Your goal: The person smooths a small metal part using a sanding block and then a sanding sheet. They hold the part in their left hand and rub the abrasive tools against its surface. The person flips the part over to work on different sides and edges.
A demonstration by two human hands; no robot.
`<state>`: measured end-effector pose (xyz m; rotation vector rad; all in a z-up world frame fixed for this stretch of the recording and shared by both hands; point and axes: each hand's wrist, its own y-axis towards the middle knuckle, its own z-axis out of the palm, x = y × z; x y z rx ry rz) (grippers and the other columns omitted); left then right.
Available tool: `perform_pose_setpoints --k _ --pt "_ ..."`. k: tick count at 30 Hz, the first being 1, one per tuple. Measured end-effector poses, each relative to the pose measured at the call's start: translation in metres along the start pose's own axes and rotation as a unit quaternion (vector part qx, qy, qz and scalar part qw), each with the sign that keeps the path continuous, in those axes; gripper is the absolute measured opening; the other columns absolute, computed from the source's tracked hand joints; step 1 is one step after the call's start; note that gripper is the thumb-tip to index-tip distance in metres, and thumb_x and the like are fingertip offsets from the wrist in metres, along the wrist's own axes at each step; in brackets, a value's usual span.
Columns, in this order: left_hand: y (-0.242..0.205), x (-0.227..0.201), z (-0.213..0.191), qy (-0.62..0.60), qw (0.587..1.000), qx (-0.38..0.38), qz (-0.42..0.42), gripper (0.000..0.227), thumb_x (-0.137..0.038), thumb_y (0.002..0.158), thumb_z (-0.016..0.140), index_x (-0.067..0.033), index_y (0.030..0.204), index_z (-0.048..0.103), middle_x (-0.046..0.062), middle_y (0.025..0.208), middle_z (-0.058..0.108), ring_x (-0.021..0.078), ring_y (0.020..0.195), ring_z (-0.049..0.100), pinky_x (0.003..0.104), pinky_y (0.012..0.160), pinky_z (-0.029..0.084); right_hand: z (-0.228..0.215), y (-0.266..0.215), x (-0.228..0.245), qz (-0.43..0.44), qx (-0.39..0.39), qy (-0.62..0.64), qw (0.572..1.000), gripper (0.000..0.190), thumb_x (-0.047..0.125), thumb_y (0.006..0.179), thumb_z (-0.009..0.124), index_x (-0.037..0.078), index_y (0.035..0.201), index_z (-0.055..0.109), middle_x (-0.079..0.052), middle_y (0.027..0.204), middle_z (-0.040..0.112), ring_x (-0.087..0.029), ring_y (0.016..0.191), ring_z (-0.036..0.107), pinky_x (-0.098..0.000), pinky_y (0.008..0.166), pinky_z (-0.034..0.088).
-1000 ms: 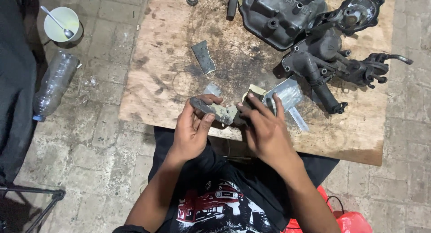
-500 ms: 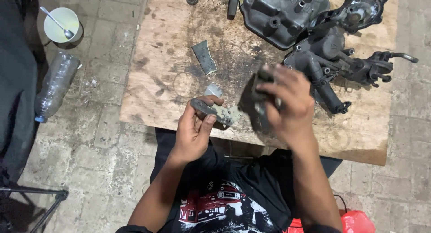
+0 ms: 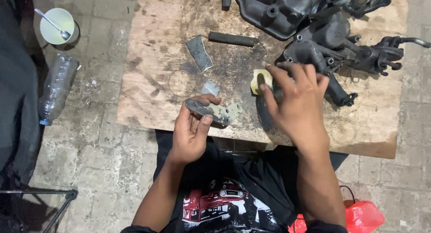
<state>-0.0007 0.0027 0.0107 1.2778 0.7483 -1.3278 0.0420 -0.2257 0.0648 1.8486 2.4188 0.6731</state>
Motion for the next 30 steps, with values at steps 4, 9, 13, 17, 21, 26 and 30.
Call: perform_pose_setpoints --k 4,9,13,17,21,26,30 --pt "0.003 0.001 0.002 0.023 1.0 -0.002 0.005 0.023 -0.007 0.106 0.047 -0.0046 0.129 0.041 0.018 0.133 0.053 0.0284 0.124 0.058 0.043 0.109 0.051 0.017 -0.006 -0.014 0.009 0.07 -0.025 0.997 0.044 0.032 0.091 0.076 0.012 0.13 0.073 -0.017 0.127 0.067 -0.029 0.103 0.053 -0.0427 0.086 0.036" --pt "0.006 0.008 0.003 0.064 0.996 -0.026 0.065 0.021 -0.01 0.107 0.042 0.0067 0.119 0.043 0.028 0.123 0.059 0.0379 0.117 0.067 0.045 0.088 0.063 0.015 -0.005 -0.015 0.006 0.058 0.152 0.987 0.04 0.005 0.083 0.078 0.014 0.122 0.075 -0.014 0.097 0.067 -0.036 0.09 0.063 -0.0469 0.079 0.044" --pt "0.004 0.012 0.001 0.086 0.994 -0.04 0.059 0.02 -0.007 0.107 0.038 0.0091 0.117 0.045 0.029 0.12 0.064 0.0384 0.113 0.069 0.044 0.086 0.063 0.004 -0.018 -0.006 0.005 0.047 0.274 0.961 0.046 -0.003 0.08 0.068 0.009 0.125 0.071 -0.018 0.102 0.071 -0.041 0.091 0.069 -0.0487 0.075 0.053" --pt "0.007 0.007 0.005 0.1 0.991 -0.055 0.066 0.019 -0.006 0.107 0.038 0.0092 0.116 0.046 0.03 0.119 0.065 0.0375 0.109 0.071 0.045 0.085 0.063 -0.016 -0.038 0.024 0.009 0.126 0.293 0.948 0.06 -0.002 0.07 0.066 -0.003 0.13 0.068 -0.032 0.107 0.073 -0.054 0.097 0.07 -0.0584 0.078 0.057" --pt "0.007 0.008 0.006 0.121 0.987 -0.074 0.073 0.019 -0.005 0.106 0.04 0.0099 0.116 0.048 0.031 0.118 0.067 0.0377 0.105 0.072 0.046 0.082 0.063 -0.014 -0.045 0.056 0.105 0.246 0.166 0.949 0.058 0.016 0.081 0.06 0.006 0.138 0.065 -0.024 0.103 0.076 -0.049 0.091 0.073 -0.0594 0.076 0.057" --pt "0.009 0.006 0.009 0.12 0.986 -0.094 0.074 0.019 -0.005 0.106 0.043 0.0096 0.117 0.05 0.03 0.116 0.069 0.0344 0.103 0.072 0.045 0.079 0.063 0.0 -0.06 0.067 0.119 0.285 0.131 0.942 0.063 0.018 0.081 0.054 0.013 0.143 0.062 -0.017 0.105 0.074 -0.045 0.089 0.071 -0.057 0.078 0.058" --pt "0.008 0.003 0.012 0.092 0.989 -0.106 0.04 0.018 -0.006 0.106 0.044 0.0082 0.116 0.051 0.031 0.119 0.068 0.0348 0.105 0.071 0.046 0.077 0.064 0.0 -0.073 0.058 0.087 0.223 0.168 0.956 0.054 0.019 0.078 0.056 0.022 0.129 0.07 -0.008 0.091 0.067 -0.044 0.08 0.069 -0.0577 0.064 0.058"
